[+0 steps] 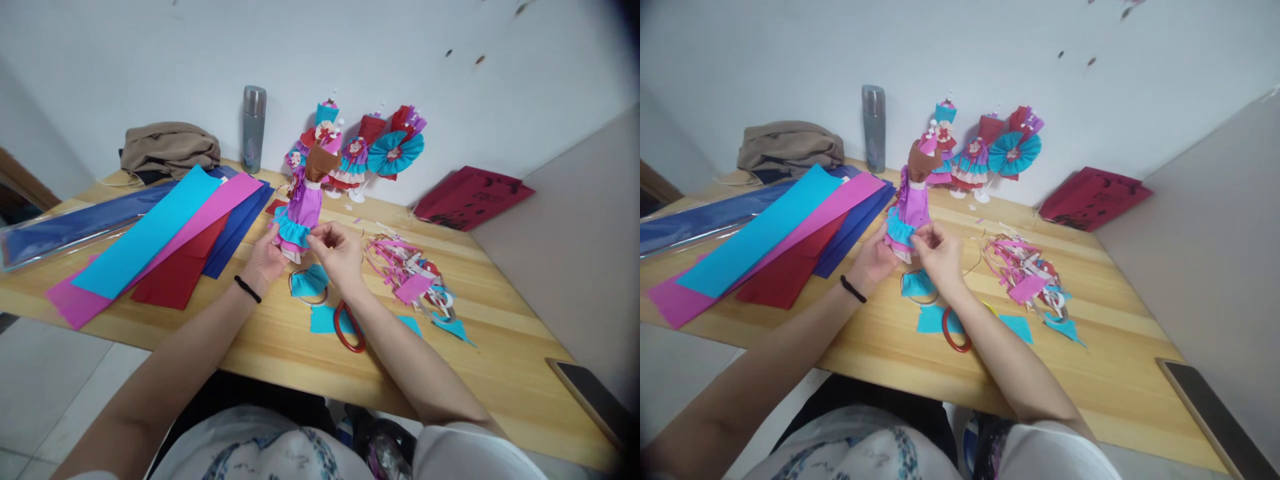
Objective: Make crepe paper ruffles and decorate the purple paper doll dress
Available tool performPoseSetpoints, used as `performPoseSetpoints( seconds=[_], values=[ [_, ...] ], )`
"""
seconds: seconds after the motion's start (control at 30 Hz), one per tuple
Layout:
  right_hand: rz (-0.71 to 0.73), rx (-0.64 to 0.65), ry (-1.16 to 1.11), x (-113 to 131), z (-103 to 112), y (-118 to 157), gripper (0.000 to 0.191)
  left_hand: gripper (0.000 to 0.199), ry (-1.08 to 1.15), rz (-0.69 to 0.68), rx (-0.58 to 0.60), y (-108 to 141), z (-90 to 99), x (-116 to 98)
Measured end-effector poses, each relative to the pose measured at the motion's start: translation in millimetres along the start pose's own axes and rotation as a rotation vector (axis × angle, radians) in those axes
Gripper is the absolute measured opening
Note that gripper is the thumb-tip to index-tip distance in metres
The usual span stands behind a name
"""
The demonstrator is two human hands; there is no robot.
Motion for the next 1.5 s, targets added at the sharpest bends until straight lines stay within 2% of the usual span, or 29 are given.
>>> performPoseSetpoints(
  seconds=[0.1,0.27,0.4,0.57,0.67,0.9,1.07,1.27,1.37,1.5],
  values=[
    [0.016,-0.020,0.010,1.4,-0.5,0.7,0.010,0.029,-0.008,0.001,-0.013,-0.4,0.9,0.0],
    [-0.075,-0.040,-0.017,-5.2,0.8,-9.6,0.021,0.033,-0.010,0.015,-0.063,1.9,-0.3,-1.4],
    [-0.143,-0.036,0.036,-8.8,0.9,-13.3,0.015,0.035,-0.023,0.032,-0.089,4.3,-0.8,-0.6],
    [-0.054,-0.019,0.057,-4.4,0.1,-8.5,0.013,0.037,-0.015,0.032,-0.020,5.1,-1.5,1.2],
    [-0.019,-0.011,0.038,-2.2,-0.4,-5.6,0.013,0.037,-0.013,0.029,-0.031,5.6,-2.4,1.2],
    [-0.019,-0.001,0.014,-1.5,-1.1,-3.7,0.013,0.034,-0.003,0.020,-0.022,7.6,-7.0,-0.2],
    [-0.037,-0.009,0.044,-3.5,-0.5,-1.8,0.014,0.037,-0.014,0.012,-0.046,7.5,-5.3,-0.8],
    [-0.043,0.053,0.062,-2.9,-2.4,3.2,0.015,0.036,-0.017,0.010,-0.032,5.3,-0.2,0.2],
    [0.013,0.048,0.098,0.7,-2.7,5.8,0.014,0.036,-0.015,0.020,-0.038,5.1,0.2,0.1],
    [0.078,0.024,0.116,3.3,-3.6,8.8,0.013,0.036,-0.014,0.042,-0.112,5.0,1.4,-0.9]
  ],
)
Point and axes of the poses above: each hand's wrist, its own y-axis away from the middle knuckle, its own z-axis out of the back of the hand, x = y × z, the point moved 2 cm from there along -y, towards the middle knuckle, and after that the axes turned 12 degrees about -z, right-handed, at the moved point
